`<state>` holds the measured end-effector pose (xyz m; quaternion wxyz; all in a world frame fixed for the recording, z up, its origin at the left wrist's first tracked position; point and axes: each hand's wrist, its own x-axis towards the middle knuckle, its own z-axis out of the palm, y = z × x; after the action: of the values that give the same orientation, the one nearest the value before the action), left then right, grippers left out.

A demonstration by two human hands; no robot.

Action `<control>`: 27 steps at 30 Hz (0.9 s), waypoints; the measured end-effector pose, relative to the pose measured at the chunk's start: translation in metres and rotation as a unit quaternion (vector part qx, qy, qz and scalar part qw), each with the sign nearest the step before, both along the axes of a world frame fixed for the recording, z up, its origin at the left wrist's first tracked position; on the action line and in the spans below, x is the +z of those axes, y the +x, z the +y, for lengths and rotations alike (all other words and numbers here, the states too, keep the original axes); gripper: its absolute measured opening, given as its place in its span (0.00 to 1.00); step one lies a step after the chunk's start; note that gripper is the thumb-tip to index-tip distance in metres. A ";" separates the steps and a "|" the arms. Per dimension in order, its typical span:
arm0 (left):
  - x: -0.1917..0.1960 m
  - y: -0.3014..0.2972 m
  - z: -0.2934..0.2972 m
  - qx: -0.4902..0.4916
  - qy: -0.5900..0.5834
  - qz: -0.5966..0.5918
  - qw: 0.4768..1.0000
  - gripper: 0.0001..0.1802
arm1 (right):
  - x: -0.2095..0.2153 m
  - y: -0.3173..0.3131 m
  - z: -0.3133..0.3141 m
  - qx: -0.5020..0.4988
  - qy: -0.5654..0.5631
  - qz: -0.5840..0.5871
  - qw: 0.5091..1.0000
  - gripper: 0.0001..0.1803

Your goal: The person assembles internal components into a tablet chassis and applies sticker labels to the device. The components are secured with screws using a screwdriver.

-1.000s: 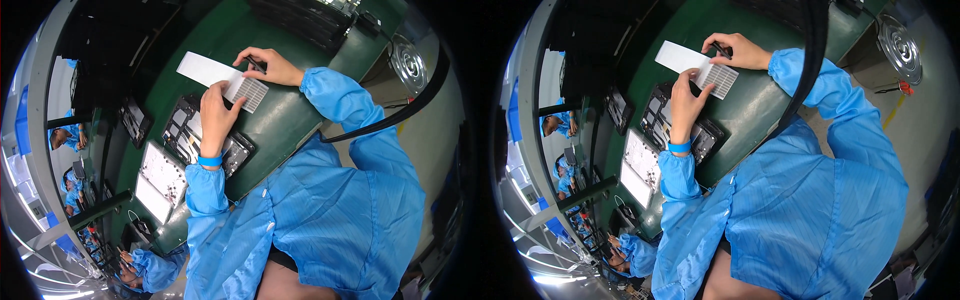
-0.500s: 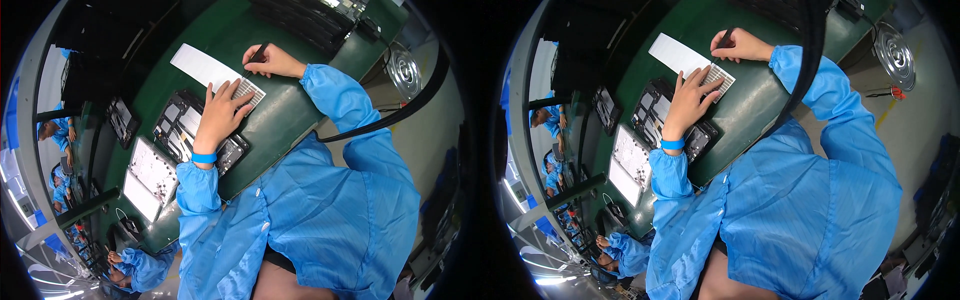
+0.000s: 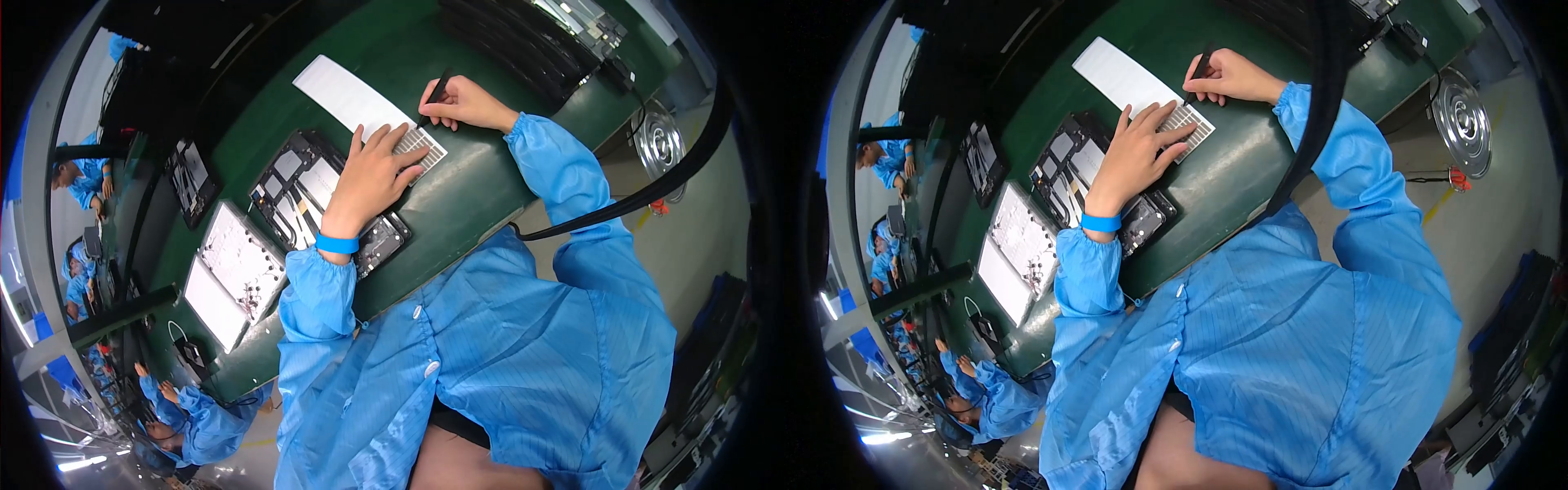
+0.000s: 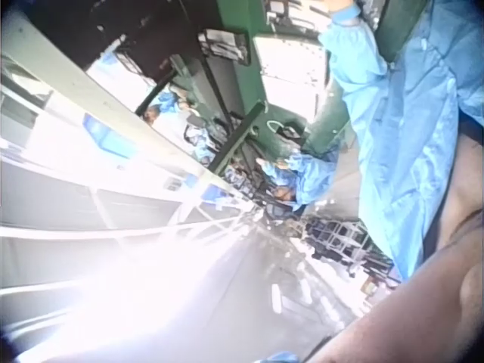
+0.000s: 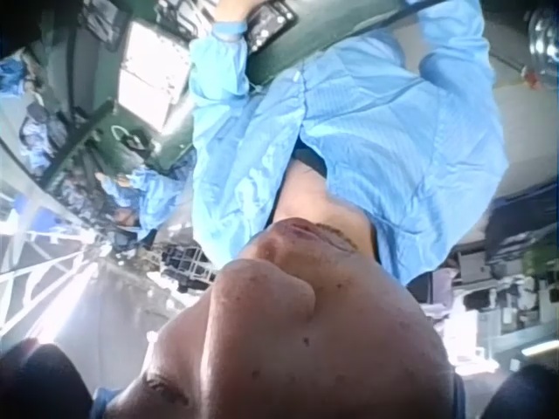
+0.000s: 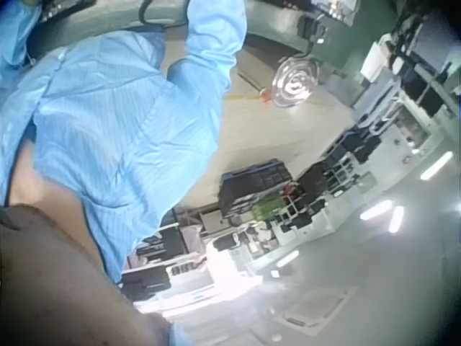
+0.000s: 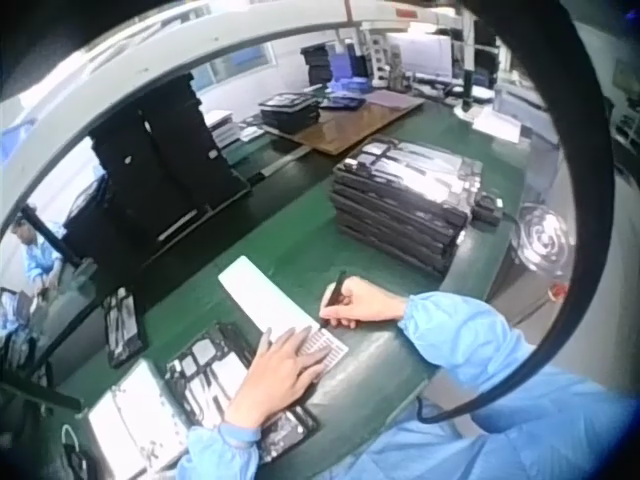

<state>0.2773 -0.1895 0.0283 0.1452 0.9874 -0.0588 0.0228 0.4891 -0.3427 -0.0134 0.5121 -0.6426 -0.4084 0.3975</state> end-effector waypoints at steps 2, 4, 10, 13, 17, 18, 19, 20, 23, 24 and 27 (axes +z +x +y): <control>0.002 -0.002 0.003 -0.024 0.005 0.015 1.000 0.19 | -0.001 0.001 0.001 0.019 0.018 0.007 1.000 0.10; 0.001 -0.007 0.002 -0.029 0.007 0.017 0.999 0.20 | 0.001 -0.001 0.006 -0.077 0.090 0.096 0.988 0.11; 0.061 -0.057 0.019 0.016 -0.056 -0.121 0.991 0.20 | 0.019 -0.015 0.047 -0.108 0.077 0.146 0.980 0.19; 0.063 -0.115 0.075 0.199 -0.129 -0.167 0.957 0.19 | 0.045 -0.046 0.091 -0.020 0.087 0.080 0.993 0.22; 0.019 -0.147 0.105 0.298 -0.113 -0.213 0.924 0.23 | 0.048 -0.104 0.174 0.046 0.140 0.024 0.989 0.17; 0.009 -0.150 0.107 0.297 -0.120 -0.228 0.919 0.25 | 0.045 -0.115 0.187 0.049 0.150 0.016 0.987 0.16; 0.006 -0.150 0.107 0.296 -0.127 -0.222 0.920 0.29 | 0.044 -0.123 0.194 0.052 0.135 0.014 0.989 0.15; 0.003 -0.149 0.105 0.315 -0.137 -0.230 0.911 0.28 | 0.042 -0.129 0.199 0.055 0.118 0.012 0.991 0.14; 0.002 -0.150 0.103 0.325 -0.147 -0.238 0.904 0.25 | 0.035 -0.133 0.205 0.045 0.104 -0.018 0.993 0.15; 0.000 -0.151 0.105 0.328 -0.148 -0.239 0.902 0.25 | 0.034 -0.133 0.206 0.039 0.098 -0.027 0.994 0.15; -0.004 -0.155 0.108 0.329 -0.151 -0.251 0.898 0.24 | 0.036 -0.138 0.210 0.051 0.091 -0.035 0.994 0.15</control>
<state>0.1223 -0.0816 0.0241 0.2569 0.8780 0.2393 0.3254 0.3509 -0.1331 0.0230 0.5327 -0.5854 -0.4925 0.3619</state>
